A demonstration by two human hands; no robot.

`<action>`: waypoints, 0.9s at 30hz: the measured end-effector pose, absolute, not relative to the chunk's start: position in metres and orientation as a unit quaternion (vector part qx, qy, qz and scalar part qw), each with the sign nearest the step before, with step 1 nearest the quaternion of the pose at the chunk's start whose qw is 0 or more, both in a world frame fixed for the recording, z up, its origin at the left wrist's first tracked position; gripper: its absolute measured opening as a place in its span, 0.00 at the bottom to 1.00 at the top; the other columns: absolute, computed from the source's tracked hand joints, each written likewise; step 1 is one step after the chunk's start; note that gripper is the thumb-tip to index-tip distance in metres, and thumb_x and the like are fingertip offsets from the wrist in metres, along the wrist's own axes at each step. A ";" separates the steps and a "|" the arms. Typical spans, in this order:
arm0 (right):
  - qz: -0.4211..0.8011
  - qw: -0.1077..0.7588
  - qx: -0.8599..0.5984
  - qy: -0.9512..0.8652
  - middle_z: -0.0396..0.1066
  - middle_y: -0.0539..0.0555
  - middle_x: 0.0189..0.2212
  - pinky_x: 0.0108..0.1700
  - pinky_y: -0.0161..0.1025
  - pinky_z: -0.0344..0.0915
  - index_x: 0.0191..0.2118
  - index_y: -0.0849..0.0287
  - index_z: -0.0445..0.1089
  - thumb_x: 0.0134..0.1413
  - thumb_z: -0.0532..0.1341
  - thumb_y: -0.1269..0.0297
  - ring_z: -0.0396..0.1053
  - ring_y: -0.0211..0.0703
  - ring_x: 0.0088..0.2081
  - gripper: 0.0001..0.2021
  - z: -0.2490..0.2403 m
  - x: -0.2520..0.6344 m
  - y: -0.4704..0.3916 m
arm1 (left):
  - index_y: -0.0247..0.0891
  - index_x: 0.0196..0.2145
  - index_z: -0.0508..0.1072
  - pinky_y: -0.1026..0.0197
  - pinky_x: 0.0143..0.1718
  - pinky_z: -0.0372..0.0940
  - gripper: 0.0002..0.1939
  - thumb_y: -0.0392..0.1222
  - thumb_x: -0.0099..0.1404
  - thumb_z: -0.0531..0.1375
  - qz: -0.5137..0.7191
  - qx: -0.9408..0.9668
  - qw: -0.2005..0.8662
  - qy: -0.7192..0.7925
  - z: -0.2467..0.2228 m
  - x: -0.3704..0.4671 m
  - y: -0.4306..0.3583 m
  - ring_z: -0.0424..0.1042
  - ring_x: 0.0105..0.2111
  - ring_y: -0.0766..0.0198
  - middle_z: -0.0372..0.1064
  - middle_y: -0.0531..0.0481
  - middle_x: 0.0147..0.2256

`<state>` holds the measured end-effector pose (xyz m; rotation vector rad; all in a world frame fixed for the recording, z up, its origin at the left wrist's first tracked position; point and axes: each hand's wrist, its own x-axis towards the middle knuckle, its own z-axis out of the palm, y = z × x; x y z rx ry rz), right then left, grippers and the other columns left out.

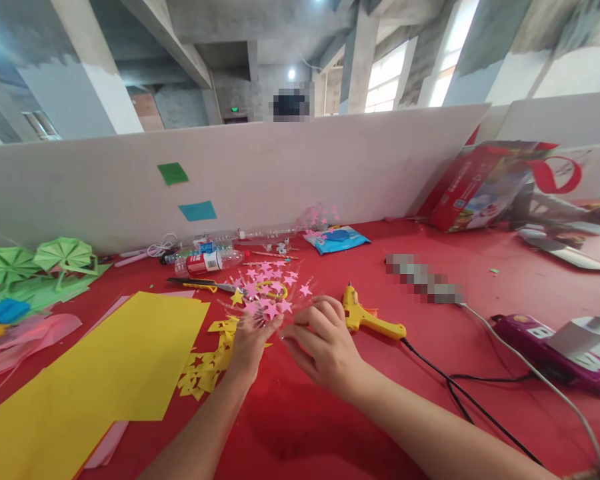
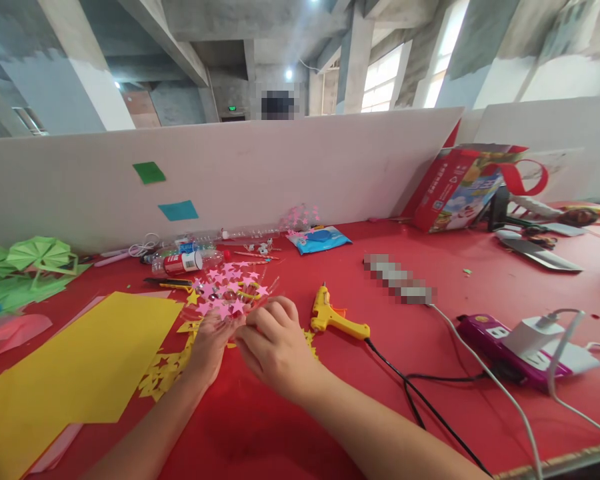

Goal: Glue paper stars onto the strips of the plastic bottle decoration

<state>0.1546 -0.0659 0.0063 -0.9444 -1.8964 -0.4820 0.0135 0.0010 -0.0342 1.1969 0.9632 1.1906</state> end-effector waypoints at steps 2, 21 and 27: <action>-0.199 0.474 -0.379 -0.770 0.68 0.51 0.28 0.48 0.44 0.59 0.33 0.59 0.70 0.58 0.57 0.73 0.60 0.39 0.33 0.06 0.008 0.155 -0.066 | 0.36 0.34 0.74 0.58 0.38 0.65 0.19 0.50 0.47 0.69 0.503 0.510 0.554 0.424 -0.033 0.014 0.000 0.73 0.32 0.59 0.75 0.48 0.30; -0.172 0.469 -0.374 -0.782 0.67 0.54 0.37 0.56 0.56 0.54 0.44 0.57 0.70 0.50 0.56 0.70 0.64 0.45 0.40 0.14 0.017 0.169 -0.070 | 0.38 0.38 0.73 0.60 0.43 0.64 0.17 0.46 0.51 0.67 0.519 0.487 0.608 0.352 -0.028 0.010 0.000 0.73 0.39 0.59 0.75 0.47 0.37; -0.204 0.445 -0.374 -0.788 0.69 0.53 0.37 0.58 0.55 0.55 0.35 0.56 0.70 0.54 0.59 0.70 0.63 0.43 0.41 0.04 0.009 0.170 -0.062 | 0.38 0.38 0.74 0.60 0.43 0.64 0.17 0.46 0.51 0.68 0.521 0.481 0.612 0.350 -0.026 0.011 0.003 0.73 0.39 0.60 0.75 0.48 0.37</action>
